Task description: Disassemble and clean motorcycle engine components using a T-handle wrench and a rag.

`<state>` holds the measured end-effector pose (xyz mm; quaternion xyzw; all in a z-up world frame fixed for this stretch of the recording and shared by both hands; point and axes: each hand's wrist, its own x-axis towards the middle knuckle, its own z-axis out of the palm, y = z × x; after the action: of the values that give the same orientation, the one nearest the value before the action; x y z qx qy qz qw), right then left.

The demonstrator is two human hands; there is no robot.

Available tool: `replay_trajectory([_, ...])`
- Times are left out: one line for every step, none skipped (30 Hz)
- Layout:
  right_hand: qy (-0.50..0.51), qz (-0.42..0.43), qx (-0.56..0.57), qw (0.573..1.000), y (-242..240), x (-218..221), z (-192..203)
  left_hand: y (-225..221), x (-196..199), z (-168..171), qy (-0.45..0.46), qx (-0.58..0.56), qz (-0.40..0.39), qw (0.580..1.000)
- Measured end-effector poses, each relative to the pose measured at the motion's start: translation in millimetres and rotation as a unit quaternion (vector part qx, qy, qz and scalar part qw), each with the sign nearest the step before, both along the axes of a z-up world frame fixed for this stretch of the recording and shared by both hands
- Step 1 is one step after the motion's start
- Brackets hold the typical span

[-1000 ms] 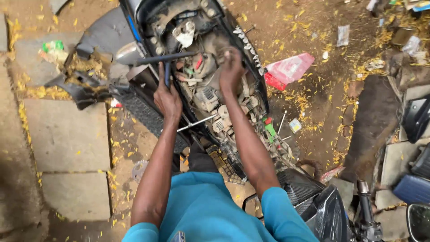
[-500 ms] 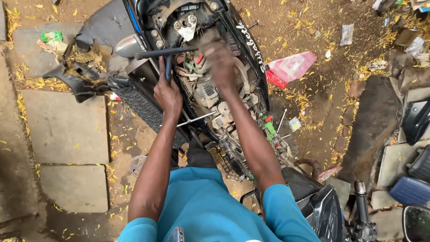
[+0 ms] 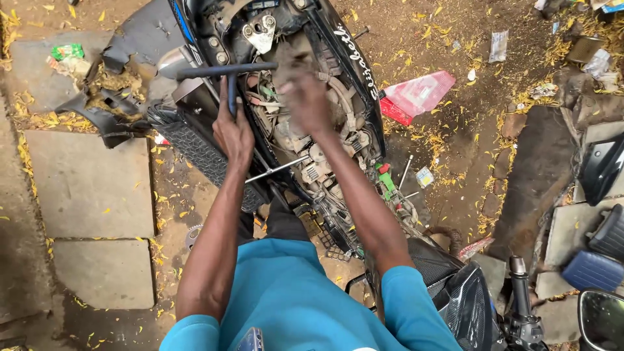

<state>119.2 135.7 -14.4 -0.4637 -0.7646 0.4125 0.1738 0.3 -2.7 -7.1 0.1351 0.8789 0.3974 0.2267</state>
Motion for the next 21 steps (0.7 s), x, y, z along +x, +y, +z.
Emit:
replay_trajectory([0.05,0.138,0.198,0.969,-8,-4,-7,2,0,3,-0.003,0.0,-0.002,1.0])
replay_trajectory([0.05,0.138,0.2,0.969,-11,-7,-6,2,0,3,-0.003,0.001,-0.002,1.0])
replay_trajectory([0.041,0.147,0.316,0.936,-14,-11,-5,1,0,3,-0.011,0.002,0.006,1.0])
replay_trajectory([0.032,0.154,0.428,0.89,-18,-14,-4,0,0,2,-0.018,0.002,0.016,1.0])
replay_trajectory([0.032,0.155,0.429,0.889,-9,-8,-11,0,-2,5,-0.018,0.003,0.017,1.0])
replay_trajectory([0.01,0.182,0.298,0.937,-2,-2,-19,-1,-4,9,-0.035,0.008,0.032,0.999])
replay_trajectory([-0.013,0.207,0.161,0.965,6,4,-26,-2,-5,13,-0.053,0.014,0.048,0.997])
replay_trajectory([-0.014,0.206,0.164,0.965,6,6,-9,-5,-4,13,-0.053,0.017,0.047,0.997])
replay_trajectory([-0.083,0.132,0.007,0.988,6,6,8,-8,-3,12,-0.046,0.03,0.041,0.998])
replay_trajectory([-0.146,0.061,-0.152,0.976,5,1,25,-12,-6,12,-0.036,0.042,0.04,0.998])
replay_trajectory([-0.144,0.065,-0.149,0.976,3,-8,17,-8,-12,20,-0.032,0.044,0.043,0.998])
replay_trajectory([-0.106,0.157,-0.029,0.981,-8,-12,9,-12,-12,27,-0.023,0.044,0.038,0.998])
replay_trajectory([-0.066,0.247,0.089,0.963,-18,-14,0,-14,-12,33,-0.014,0.044,0.032,0.998])
replay_trajectory([-0.066,0.246,0.089,0.963,-23,-17,-5,-18,-10,25,-0.015,0.044,0.03,0.998])
replay_trajectory([-0.132,0.301,0.178,0.928,-28,-21,-9,-22,-8,18,-0.011,0.07,0.026,0.997])
replay_trajectory([-0.193,0.351,0.267,0.876,-31,-28,-13,-23,-9,12,-0.004,0.097,0.023,0.995])
replay_trajectory([-0.192,0.35,0.27,0.876,-25,-32,-15,-18,-12,17,-0.002,0.099,0.022,0.995])
replay_trajectory([-0.175,0.347,0.32,0.864,-24,-32,-17,-19,-11,22,0.0,0.099,0.026,0.995])
replay_trajectory([-0.157,0.343,0.369,0.849,-24,-31,-20,-20,-10,27,0.003,0.098,0.031,0.995])
replay_trajectory([-0.157,0.344,0.369,0.849,-22,-36,-19,-19,-9,32,0.002,0.098,0.032,0.995])
replay_trajectory([-0.174,0.352,0.342,0.854,-20,-40,-18,-19,-8,38,-0.016,0.068,0.042,0.997])
